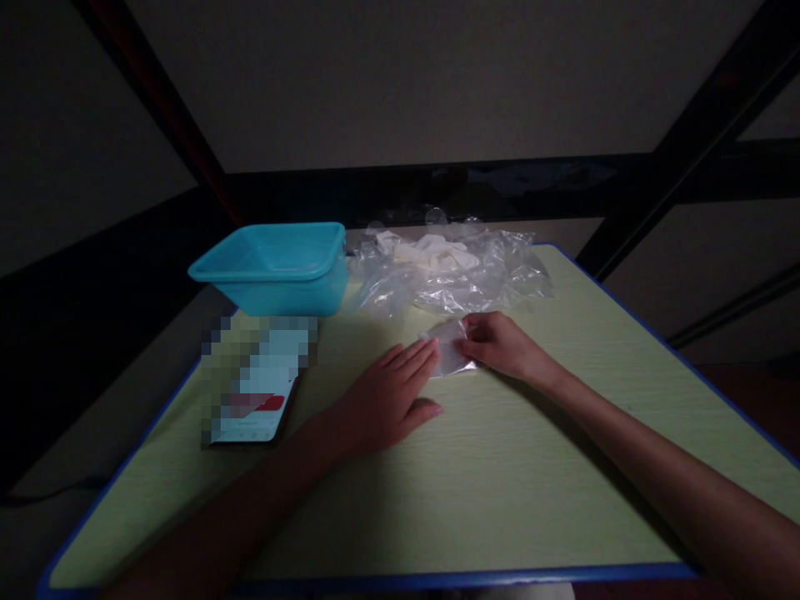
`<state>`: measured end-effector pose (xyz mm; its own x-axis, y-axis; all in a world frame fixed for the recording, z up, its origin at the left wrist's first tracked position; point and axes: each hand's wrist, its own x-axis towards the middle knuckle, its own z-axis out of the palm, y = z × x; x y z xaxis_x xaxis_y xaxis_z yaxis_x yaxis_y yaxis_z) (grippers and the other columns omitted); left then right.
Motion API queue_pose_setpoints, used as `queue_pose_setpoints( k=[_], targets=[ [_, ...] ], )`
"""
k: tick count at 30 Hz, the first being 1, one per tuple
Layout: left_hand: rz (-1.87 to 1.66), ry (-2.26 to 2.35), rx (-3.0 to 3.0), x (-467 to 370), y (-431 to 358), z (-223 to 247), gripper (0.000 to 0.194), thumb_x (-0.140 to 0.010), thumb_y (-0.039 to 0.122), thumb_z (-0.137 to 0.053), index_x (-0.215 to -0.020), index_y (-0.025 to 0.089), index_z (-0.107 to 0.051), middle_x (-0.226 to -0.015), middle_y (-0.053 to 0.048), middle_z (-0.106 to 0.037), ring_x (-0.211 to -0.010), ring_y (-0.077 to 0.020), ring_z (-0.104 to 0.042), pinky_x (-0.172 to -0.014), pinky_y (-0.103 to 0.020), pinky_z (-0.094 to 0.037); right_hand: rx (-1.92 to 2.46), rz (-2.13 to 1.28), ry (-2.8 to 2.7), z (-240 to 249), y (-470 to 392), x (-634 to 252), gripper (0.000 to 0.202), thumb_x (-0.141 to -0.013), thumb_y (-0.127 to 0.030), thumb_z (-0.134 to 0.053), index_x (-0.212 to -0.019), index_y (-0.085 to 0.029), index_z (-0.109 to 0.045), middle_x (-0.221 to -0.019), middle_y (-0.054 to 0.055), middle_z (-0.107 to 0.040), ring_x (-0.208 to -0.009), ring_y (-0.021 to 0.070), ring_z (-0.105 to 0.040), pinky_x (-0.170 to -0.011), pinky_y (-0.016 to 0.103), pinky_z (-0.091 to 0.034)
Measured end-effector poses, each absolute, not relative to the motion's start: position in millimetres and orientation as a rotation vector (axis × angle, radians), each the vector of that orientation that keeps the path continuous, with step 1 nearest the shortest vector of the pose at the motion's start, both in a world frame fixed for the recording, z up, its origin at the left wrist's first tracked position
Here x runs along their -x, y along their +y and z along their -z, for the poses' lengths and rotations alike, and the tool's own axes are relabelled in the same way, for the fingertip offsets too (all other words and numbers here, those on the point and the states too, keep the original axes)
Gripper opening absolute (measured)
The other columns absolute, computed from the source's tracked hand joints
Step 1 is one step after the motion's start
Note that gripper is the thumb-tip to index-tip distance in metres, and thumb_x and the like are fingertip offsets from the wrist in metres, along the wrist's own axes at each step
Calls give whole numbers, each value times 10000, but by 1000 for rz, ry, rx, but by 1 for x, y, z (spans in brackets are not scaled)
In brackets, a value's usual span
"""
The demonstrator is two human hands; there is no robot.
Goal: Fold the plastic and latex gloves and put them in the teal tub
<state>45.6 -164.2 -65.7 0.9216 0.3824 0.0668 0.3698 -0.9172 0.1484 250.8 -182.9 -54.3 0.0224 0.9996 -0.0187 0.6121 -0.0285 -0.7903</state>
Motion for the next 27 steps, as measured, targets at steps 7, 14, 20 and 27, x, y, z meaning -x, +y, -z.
queue_pose_setpoints(
  k=[7,14,20,27],
  targets=[
    [-137,580,-2948,-46,-164,66,597,-908,440,-343,-1364,64,-267,-1462,-165,-241,-1366,-224,-168,-1087,-406,-202,1762,-667,-1769,47,-192,-256,338,-696,-96,-550,-1032,-114,-524,-518,-43,-550,-464,120,-505,-469,221,-367],
    [-105,588,-2947,-46,-165,63,606,-900,431,-375,-1359,46,-283,-1461,-177,-235,-1365,-235,-168,-1087,-405,-202,1725,-78,-2124,39,-206,-250,330,-776,-102,-472,-1088,-100,-576,-940,125,-655,-824,224,-620,-695,326,-487],
    [-169,577,-2948,-46,-165,67,609,-903,453,-345,-1345,37,-301,-1430,-194,-306,-1356,-244,-201,-1080,-427,-211,1580,5,-2487,57,-212,-234,478,-899,-232,-316,-1338,-55,-376,-1405,172,-370,-1304,246,-323,-1043,440,-308],
    [-152,569,-2946,-46,-165,64,607,-899,442,-360,-1354,49,-282,-1444,-188,-276,-1362,-237,-184,-1079,-417,-212,1701,-69,-2506,67,-215,-234,554,-919,-334,-249,-1402,-64,-247,-1445,173,-260,-1340,258,-216,-1058,519,-233]
  ],
)
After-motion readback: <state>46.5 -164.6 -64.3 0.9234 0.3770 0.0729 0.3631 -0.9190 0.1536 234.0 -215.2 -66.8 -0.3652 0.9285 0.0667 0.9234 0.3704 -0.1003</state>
